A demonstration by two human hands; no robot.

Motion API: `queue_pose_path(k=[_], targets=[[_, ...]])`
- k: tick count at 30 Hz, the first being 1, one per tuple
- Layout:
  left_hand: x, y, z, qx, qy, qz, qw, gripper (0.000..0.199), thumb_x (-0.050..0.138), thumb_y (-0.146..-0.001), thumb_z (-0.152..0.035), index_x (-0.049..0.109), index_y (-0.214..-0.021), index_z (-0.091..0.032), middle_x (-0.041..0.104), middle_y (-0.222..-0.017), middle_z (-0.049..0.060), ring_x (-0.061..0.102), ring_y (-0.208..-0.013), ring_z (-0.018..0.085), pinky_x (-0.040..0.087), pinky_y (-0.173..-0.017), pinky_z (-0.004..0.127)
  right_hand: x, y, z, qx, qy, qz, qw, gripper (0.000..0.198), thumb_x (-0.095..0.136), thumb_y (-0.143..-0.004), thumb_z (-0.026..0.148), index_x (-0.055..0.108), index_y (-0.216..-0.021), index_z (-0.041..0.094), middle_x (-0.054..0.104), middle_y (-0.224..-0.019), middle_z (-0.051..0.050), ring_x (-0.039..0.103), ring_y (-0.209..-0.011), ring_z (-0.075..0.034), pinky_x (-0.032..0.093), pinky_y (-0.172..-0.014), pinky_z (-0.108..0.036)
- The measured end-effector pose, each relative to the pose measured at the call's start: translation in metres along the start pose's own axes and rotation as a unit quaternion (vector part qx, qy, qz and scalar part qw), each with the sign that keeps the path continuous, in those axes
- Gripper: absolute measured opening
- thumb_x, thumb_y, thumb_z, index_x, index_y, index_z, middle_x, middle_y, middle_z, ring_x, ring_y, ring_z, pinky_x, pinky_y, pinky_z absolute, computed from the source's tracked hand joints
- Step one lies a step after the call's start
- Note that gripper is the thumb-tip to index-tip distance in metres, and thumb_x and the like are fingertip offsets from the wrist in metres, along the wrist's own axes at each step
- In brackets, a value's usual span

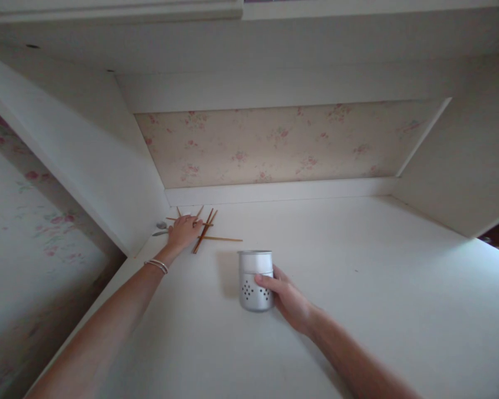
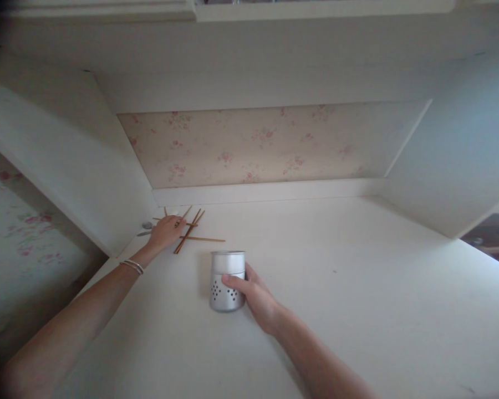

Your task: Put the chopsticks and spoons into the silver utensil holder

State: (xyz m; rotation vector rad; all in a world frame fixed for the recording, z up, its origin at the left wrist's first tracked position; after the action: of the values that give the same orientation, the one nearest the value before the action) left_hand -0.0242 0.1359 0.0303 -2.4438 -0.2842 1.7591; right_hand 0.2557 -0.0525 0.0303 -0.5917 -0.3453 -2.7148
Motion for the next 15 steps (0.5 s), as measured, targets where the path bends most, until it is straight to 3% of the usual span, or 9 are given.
queue_pose_path(k=[5,8,15], targets=[[-0.001,0.042,-0.017,0.138,-0.02,-0.057,0.989,0.034,0.045,-0.086,-0.035,0.063,-0.109,-0.018,0.06,-0.117,0.01,0.049,-0.116,0.026,0.032,-0.106,0.039,-0.021,-0.069,0.037,-0.11,0.173,-0.127,0.97,0.064,0.078,-0.064,0.036,0.048,-0.119,0.02,0.064,-0.109,-0.009,0.06,-0.096,-0.022,0.049,-0.079,-0.033],[0.007,0.065,-0.023,0.201,-0.031,-0.044,0.978,0.031,0.047,-0.086,-0.03,0.063,-0.109,-0.018,0.06,-0.117,0.009,0.05,-0.114,0.024,0.035,-0.105,0.036,-0.028,-0.122,0.047,-0.138,0.241,-0.18,0.944,0.07,0.08,-0.059,0.036,0.047,-0.118,0.018,0.062,-0.114,-0.012,0.061,-0.096,-0.022,0.049,-0.08,-0.033],[0.01,0.069,-0.006,0.177,-0.059,-0.058,0.981,0.039,0.038,-0.085,-0.012,0.062,-0.115,-0.021,0.062,-0.119,0.007,0.054,-0.111,0.022,0.041,-0.099,0.034,-0.028,-0.214,0.046,-0.142,0.412,-0.255,0.863,0.08,0.079,-0.054,0.048,0.047,-0.121,0.018,0.062,-0.116,-0.012,0.06,-0.102,-0.025,0.046,-0.084,-0.036]])
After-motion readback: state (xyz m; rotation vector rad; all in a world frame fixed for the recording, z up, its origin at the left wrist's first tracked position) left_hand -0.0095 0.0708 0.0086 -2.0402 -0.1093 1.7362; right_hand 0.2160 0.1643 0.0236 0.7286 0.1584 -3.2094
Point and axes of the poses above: each hand's wrist, its own y-axis away from the middle knuckle, its own x-axis out of the palm, z = x × y, the point moved 4 cm from there along -y, towards the middle knuckle
